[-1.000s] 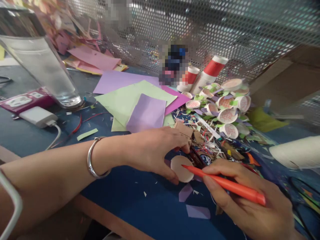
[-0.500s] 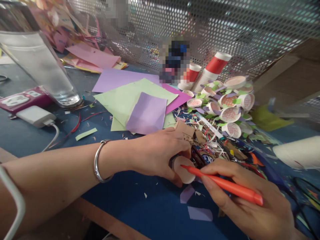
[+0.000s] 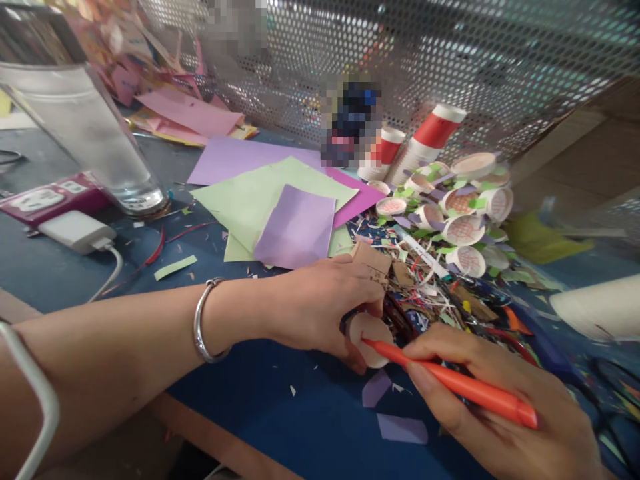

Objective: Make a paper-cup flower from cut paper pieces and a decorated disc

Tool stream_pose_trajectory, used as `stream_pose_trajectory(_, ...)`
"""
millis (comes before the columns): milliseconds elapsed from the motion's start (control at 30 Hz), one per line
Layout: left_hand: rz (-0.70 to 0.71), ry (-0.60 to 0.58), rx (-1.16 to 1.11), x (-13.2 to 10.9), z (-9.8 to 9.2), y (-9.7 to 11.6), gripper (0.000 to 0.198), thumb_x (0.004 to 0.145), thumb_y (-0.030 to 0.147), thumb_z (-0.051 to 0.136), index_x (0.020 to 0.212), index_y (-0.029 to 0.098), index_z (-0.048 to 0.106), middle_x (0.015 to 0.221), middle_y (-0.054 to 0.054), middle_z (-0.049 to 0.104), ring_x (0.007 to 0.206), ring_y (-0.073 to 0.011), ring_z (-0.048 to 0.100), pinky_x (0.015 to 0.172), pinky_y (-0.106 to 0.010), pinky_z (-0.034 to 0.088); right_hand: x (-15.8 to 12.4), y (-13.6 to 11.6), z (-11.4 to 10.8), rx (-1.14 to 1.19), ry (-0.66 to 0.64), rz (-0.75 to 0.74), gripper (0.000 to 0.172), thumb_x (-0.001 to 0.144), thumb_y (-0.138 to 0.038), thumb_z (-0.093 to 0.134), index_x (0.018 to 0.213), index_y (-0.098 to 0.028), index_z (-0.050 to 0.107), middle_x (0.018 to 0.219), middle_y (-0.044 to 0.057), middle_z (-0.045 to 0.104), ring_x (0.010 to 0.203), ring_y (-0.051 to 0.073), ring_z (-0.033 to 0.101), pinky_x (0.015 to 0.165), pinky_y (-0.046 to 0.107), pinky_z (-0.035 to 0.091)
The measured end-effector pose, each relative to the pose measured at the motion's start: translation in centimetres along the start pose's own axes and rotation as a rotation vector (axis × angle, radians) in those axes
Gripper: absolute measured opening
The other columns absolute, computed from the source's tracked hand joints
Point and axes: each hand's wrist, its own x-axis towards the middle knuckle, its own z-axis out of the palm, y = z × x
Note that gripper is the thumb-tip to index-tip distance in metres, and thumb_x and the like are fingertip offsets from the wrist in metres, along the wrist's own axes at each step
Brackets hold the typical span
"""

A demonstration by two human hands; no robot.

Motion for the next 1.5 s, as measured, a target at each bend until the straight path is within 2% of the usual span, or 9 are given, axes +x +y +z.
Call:
stream_pose_trajectory(133, -0.001, -0.005, 0.01, 0.01, 0.01, -0.02, 0.048, 0.069, 0.042, 0.09, 0.099, 0.015, 0.065, 0.1, -0.003, 0.066, 0.096, -0.0213, 0.057, 0.084, -0.032, 0.039, -0.21, 0.01, 0.08, 0.007, 0.012, 0.004, 0.013, 0.094, -0.021, 0.057, 0.104, -0.029, 0.059, 0.084, -0.002, 0.072, 0.069, 0.014, 0.067, 0.064, 0.026, 0.052)
stream_pose_trajectory(333, 0.031, 0.003, -0.013, 0.01, 0.18, -0.32, 0.043, 0.073, 0.042, 0.087, 0.099, 0.016, 0.065, 0.102, -0.004, 0.067, 0.097, -0.0207, 0.059, 0.09, -0.032, 0.039, -0.22, -0.06, -0.07, 0.028, 0.025, 0.019, 0.013, 0.093, -0.021, 0.058, 0.102, -0.03, 0.061, 0.083, -0.004, 0.072, 0.065, 0.012, 0.067, 0.062, 0.025, 0.051)
stream_pose_trajectory(500, 0.027, -0.005, -0.019, 0.04, 0.08, -0.31, 0.046, 0.071, 0.04, 0.089, 0.101, 0.015, 0.065, 0.103, -0.004, 0.067, 0.097, -0.0206, 0.06, 0.091, -0.033, 0.039, -0.16, -0.13, -0.25, 0.049, 0.037, 0.029, 0.013, 0.091, -0.021, 0.059, 0.099, -0.031, 0.063, 0.079, -0.004, 0.072, 0.062, 0.013, 0.067, 0.059, 0.025, 0.052)
stream_pose_trajectory(800, 0.025, -0.003, -0.02, 0.06, 0.03, -0.12, 0.043, 0.069, 0.037, 0.09, 0.096, 0.018, 0.063, 0.103, -0.004, 0.068, 0.097, -0.0212, 0.06, 0.092, -0.033, 0.039, -0.22, -0.14, -0.29, 0.063, 0.077, 0.063, 0.012, 0.089, -0.02, 0.059, 0.094, -0.03, 0.063, 0.075, -0.006, 0.069, 0.054, 0.011, 0.063, 0.061, 0.025, 0.054)
stream_pose_trajectory(967, 0.033, -0.004, -0.008, 0.08, -0.01, -0.13, 0.042, 0.069, 0.038, 0.089, 0.095, 0.018, 0.064, 0.102, -0.004, 0.068, 0.098, -0.0217, 0.061, 0.091, -0.033, 0.04, -0.36, -0.2, -0.3, 0.037, 0.096, 0.125, 0.007, 0.091, -0.025, 0.06, 0.088, -0.029, 0.064, 0.068, -0.006, 0.067, 0.05, 0.012, 0.06, 0.066, 0.026, 0.055)
stream_pose_trajectory(1333, 0.033, -0.019, 0.001, 0.1, -0.08, -0.07, 0.043, 0.07, 0.04, 0.089, 0.097, 0.017, 0.065, 0.104, -0.004, 0.068, 0.099, -0.0224, 0.06, 0.094, -0.035, 0.04, -0.21, -0.06, -0.34, -0.052, 0.132, 0.111, 0.007, 0.092, -0.025, 0.061, 0.088, -0.029, 0.065, 0.075, -0.005, 0.071, 0.06, 0.013, 0.066, 0.064, 0.027, 0.053)
stream_pose_trajectory(1500, 0.015, -0.022, -0.013, 0.01, -0.14, -0.06, 0.041, 0.072, 0.038, 0.087, 0.098, 0.016, 0.065, 0.104, -0.003, 0.067, 0.1, -0.021, 0.06, 0.092, -0.034, 0.04, -0.12, 0.09, -0.25, -0.055, 0.14, 0.097, 0.006, 0.092, -0.025, 0.061, 0.089, -0.029, 0.065, 0.076, -0.006, 0.072, 0.058, 0.012, 0.066, 0.064, 0.025, 0.054)
